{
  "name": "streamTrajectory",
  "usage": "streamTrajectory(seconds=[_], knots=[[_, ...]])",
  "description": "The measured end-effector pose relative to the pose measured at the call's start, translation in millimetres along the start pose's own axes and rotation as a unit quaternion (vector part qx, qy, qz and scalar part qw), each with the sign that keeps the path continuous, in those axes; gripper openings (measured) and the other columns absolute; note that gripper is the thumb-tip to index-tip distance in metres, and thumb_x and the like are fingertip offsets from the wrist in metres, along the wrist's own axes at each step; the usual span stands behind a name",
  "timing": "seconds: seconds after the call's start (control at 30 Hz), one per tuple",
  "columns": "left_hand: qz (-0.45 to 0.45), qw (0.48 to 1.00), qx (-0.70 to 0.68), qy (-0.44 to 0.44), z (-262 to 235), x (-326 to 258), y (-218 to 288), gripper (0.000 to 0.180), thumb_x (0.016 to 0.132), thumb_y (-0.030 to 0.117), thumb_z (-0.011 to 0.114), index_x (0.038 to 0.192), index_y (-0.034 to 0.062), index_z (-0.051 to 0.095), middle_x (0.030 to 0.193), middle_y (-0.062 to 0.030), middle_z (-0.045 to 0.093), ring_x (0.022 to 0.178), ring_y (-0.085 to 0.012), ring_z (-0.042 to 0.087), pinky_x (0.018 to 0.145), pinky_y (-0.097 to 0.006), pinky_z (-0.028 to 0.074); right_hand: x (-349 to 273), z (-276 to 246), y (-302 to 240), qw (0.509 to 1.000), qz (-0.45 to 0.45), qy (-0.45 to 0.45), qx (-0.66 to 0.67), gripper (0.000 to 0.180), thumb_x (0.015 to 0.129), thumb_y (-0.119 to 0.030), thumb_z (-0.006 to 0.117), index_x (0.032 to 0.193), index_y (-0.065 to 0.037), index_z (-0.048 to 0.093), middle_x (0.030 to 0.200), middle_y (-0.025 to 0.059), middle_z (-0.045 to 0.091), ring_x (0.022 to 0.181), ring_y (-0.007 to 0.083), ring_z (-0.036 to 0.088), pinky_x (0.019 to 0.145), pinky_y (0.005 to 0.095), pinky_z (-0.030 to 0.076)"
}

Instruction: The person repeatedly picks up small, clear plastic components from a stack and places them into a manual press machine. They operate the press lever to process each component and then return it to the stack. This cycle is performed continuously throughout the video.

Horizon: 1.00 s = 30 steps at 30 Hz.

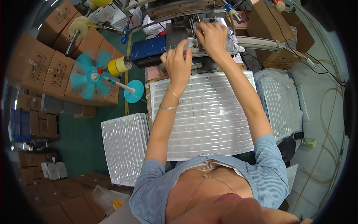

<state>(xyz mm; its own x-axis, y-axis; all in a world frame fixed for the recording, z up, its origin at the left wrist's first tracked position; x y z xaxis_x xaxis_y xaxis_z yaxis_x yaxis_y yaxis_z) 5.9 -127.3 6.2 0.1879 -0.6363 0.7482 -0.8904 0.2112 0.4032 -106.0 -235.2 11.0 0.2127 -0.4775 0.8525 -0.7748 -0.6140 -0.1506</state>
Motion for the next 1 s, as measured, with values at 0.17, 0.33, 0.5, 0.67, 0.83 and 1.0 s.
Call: streamTrajectory(seconds=[0.17,0.33,0.5,0.67,0.83,1.0], knots=[[-0.122,0.981,-0.134,-0.064,-19.7,-46.0,-7.9,0.024,0.08,0.02,0.066,0.102,0.0113,0.062,0.072,-0.0011,0.057,0.063,-0.0155,0.05,0.073,-0.03,0.033,5.6,12.2,5.4,1.0,0.015,-0.019,-0.004,0.023,0.074,-0.033,0.066,0.091,-0.017,0.064,0.084,0.0024,0.065,0.088,0.0236,0.056,0.08,0.0414,0.034],[-0.163,0.972,-0.16,-0.06,-27.2,-72.9,-4.2,0.026,0.08,0.022,0.067,0.102,0.0093,0.062,0.077,-0.0023,0.053,0.068,-0.0158,0.049,0.071,-0.03,0.036,-23.6,-21.4,18.4,0.996,0.026,-0.025,0.086,0.042,0.078,-0.038,0.064,0.109,-0.01,0.058,0.098,0.0093,0.063,0.091,0.0282,0.058,0.08,0.0416,0.039],[-0.186,0.95,-0.241,-0.076,-29.6,-87.1,7.4,0.025,0.082,0.021,0.065,0.102,0.007,0.061,0.086,-0.0038,0.059,0.072,-0.0146,0.052,0.072,-0.029,0.041,-105.9,-101.9,52.5,0.981,0.059,-0.134,0.125,0.03,0.08,-0.032,0.062,0.103,-0.011,0.061,0.094,0.008,0.061,0.087,0.0283,0.057,0.074,0.0399,0.041],[-0.276,0.848,-0.446,-0.081,-20.1,-94.0,10.0,0.014,0.085,0.008,0.053,0.097,0.0025,0.052,0.096,-0.0122,0.062,0.083,-0.015,0.057,0.076,-0.025,0.044,-177.3,-165.1,43.9,0.913,0.038,-0.401,0.064,0.021,0.073,-0.021,0.069,0.092,-0.013,0.064,0.087,0.0046,0.056,0.086,0.0226,0.054,0.077,0.0362,0.038],[-0.315,0.776,-0.543,-0.066,-26.8,-89.4,13.0,0.012,0.079,0.001,0.041,0.089,0.0038,0.048,0.089,-0.0143,0.062,0.082,-0.0168,0.057,0.078,-0.029,0.046,-204.3,-163.8,51.2,0.899,0.006,-0.43,0.08,0.019,0.068,-0.012,0.072,0.084,-0.011,0.061,0.09,0.0032,0.056,0.088,0.0221,0.053,0.077,0.0351,0.038],[-0.293,0.83,-0.466,-0.092,-30.3,-92.7,10.4,0.008,0.079,0.0,0.045,0.081,0.0021,0.052,0.082,-0.0067,0.06,0.073,-0.0116,0.053,0.07,-0.025,0.043,-186.4,-164.3,48.9,0.878,0.108,-0.414,0.214,0.017,0.073,-0.009,0.068,0.084,-0.005,0.056,0.092,0.0065,0.06,0.085,0.0244,0.057,0.076,0.0344,0.043]])
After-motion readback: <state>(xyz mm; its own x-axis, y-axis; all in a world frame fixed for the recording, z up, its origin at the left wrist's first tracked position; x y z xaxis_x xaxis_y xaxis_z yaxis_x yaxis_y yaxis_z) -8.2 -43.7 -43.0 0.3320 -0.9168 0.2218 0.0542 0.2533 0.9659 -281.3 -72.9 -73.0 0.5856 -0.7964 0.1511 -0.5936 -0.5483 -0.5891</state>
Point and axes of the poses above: each hand's wrist, its own x-axis towards the middle knuckle, its own z-axis out of the palm, y = z × x, the point moved 2 cm from there along x, towards the middle knuckle
